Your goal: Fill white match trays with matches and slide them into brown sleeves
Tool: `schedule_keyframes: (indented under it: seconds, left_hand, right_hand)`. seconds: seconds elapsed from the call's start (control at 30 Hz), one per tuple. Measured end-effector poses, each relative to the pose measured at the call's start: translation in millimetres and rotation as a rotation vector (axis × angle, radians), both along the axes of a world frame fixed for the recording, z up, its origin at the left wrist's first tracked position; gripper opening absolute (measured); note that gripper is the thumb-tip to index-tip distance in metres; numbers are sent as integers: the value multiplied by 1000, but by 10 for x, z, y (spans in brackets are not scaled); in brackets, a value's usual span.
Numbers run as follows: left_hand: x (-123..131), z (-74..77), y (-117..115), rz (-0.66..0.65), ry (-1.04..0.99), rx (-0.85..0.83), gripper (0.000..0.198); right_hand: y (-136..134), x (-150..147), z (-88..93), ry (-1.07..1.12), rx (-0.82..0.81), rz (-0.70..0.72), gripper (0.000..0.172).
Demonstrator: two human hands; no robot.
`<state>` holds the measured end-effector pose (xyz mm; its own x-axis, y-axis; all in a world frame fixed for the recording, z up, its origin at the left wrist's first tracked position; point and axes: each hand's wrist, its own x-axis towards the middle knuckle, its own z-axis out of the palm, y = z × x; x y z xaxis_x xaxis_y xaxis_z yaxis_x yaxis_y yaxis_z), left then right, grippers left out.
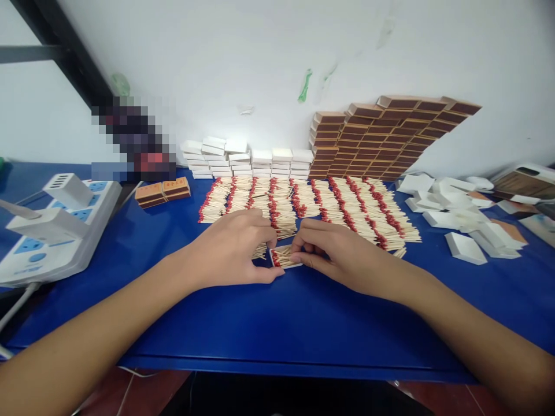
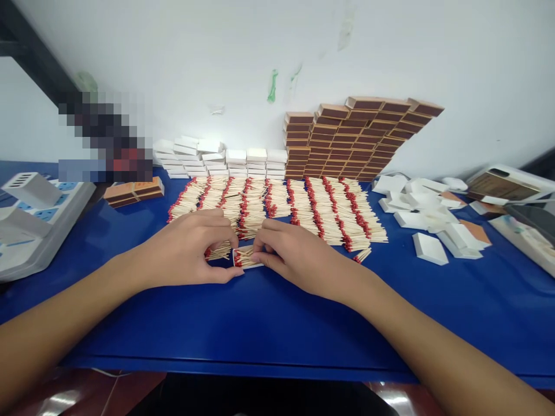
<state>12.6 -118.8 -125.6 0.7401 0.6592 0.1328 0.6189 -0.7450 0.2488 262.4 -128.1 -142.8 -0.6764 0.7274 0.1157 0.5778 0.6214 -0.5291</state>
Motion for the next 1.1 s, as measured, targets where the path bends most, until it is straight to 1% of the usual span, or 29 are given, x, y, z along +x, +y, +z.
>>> schedule_keyframes:
  seconds: [0.1, 0.2, 0.3, 0.43, 0.6, 0.7, 0.8, 0.9, 1.1]
  left_hand:
    - [-5, -4, 4, -6, -11, 9, 30]
    - [-8, -7, 5, -12, -5, 17, 31]
    - [-5, -15, 3, -7, 5, 12, 31]
    - [-4, -25, -3, -3, -3, 8, 31]
    - [-10, -22, -6, -20, -14, -4, 29]
    - [-7, -23, -1, -26, -19, -1, 29]
    - [-1, -27, 2, -29, -19, 12, 29]
    - [4, -26, 3, -41, -18, 13, 30]
    - [4, -20, -1, -53, -20, 24, 30]
  right_hand:
    - [-6, -18, -15, 9, 6, 3, 16]
    - [-24, -54, -26, 34, 34, -25, 10]
    - [-43, -90, -47, 80, 11, -16, 8]
    - [-43, -94, -54, 85, -8, -5, 10]
    - [-34, -62, 3, 41, -39, 0, 11]
    - [-38, -69, 21, 65, -66, 7, 11]
    - [-44, -99, 15, 109, -74, -3, 15]
    - [-45, -126, -4, 129, -71, -2, 16]
    - [-38, -120, -30, 140, -3, 19, 7]
